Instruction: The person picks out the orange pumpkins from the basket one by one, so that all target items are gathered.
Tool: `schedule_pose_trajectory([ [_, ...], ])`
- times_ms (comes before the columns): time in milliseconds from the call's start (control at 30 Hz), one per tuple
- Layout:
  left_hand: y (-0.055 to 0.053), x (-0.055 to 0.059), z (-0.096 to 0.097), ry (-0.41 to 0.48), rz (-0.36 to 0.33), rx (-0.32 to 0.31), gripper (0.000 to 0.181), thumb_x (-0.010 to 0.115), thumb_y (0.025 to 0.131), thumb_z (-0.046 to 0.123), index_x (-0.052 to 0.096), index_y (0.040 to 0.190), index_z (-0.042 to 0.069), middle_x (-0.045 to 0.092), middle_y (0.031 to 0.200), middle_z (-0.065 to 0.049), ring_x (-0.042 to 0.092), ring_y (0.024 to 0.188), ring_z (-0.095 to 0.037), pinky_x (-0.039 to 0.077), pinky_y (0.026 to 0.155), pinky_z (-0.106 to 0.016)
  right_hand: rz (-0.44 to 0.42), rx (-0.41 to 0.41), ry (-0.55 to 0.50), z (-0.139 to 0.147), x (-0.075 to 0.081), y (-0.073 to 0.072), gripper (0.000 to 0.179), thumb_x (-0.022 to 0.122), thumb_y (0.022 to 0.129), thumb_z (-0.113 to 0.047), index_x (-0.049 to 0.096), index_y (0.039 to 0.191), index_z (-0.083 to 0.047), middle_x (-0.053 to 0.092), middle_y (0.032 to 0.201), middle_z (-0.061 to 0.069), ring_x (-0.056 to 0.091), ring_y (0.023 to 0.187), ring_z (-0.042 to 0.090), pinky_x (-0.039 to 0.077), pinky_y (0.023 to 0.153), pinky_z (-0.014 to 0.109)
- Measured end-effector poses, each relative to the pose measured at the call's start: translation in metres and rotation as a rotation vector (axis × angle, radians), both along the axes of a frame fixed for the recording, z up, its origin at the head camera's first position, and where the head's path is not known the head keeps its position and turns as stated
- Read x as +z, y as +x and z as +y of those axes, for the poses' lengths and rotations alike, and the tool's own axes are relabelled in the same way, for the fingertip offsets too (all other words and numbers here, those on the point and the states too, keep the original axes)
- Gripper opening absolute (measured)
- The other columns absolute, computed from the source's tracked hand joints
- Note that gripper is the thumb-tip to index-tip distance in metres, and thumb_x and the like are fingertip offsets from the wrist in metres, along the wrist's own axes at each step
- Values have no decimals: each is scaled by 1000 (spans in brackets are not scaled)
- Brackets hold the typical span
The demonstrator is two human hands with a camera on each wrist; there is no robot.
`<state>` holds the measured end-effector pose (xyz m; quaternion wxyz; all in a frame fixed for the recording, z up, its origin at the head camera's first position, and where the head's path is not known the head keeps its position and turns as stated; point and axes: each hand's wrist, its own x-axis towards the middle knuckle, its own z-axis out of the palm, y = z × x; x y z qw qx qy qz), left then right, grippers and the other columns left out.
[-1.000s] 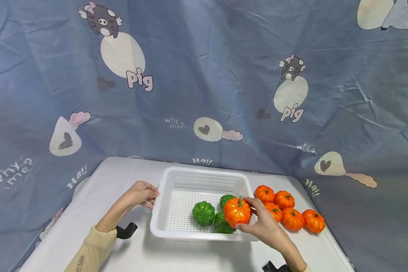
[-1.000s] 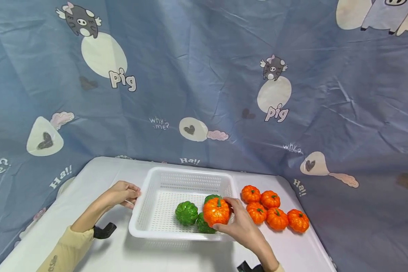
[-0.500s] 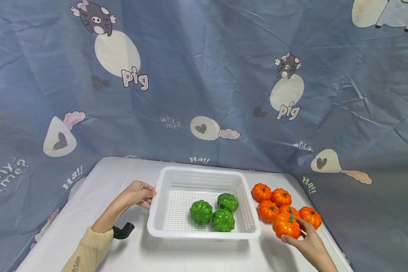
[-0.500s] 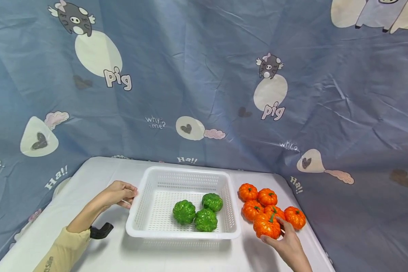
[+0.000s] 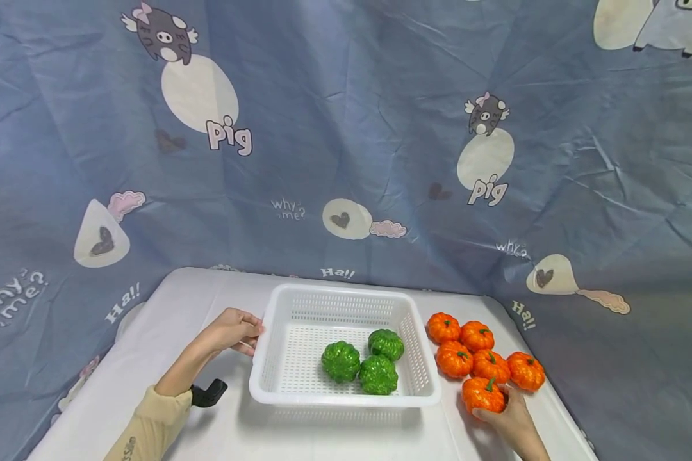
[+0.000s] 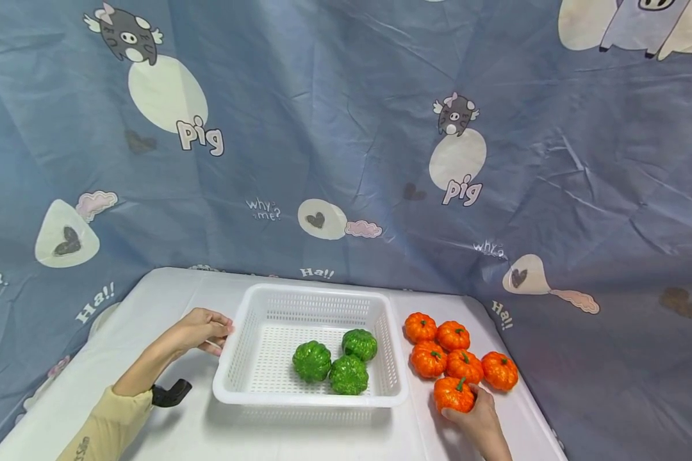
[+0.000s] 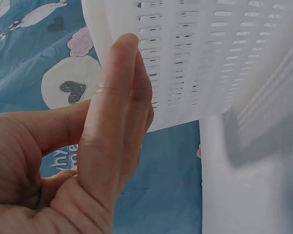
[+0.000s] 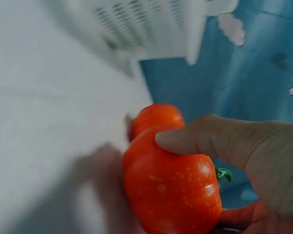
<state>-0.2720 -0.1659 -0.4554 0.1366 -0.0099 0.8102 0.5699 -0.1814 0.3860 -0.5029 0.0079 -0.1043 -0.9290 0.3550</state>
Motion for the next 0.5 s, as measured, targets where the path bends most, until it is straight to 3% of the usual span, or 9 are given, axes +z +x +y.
schedule_pose_trajectory([
  [200,0,0,0,12,4,-18,29,61,91,8,59,111,-13,67,78,-12,67,64,-15,63,63,-34,-30,-44,14,1,-13,-7,89,77,74,-22,27,132,24,34,129,45,41,119,56,34,107,65],
  [500,-2,-2,0,4,10,-2,28,61,91,7,59,111,-12,67,77,-12,66,64,-16,63,63,-34,-12,-43,15,-1,-13,-9,89,77,73,-22,28,132,24,34,129,46,40,120,56,34,107,65],
])
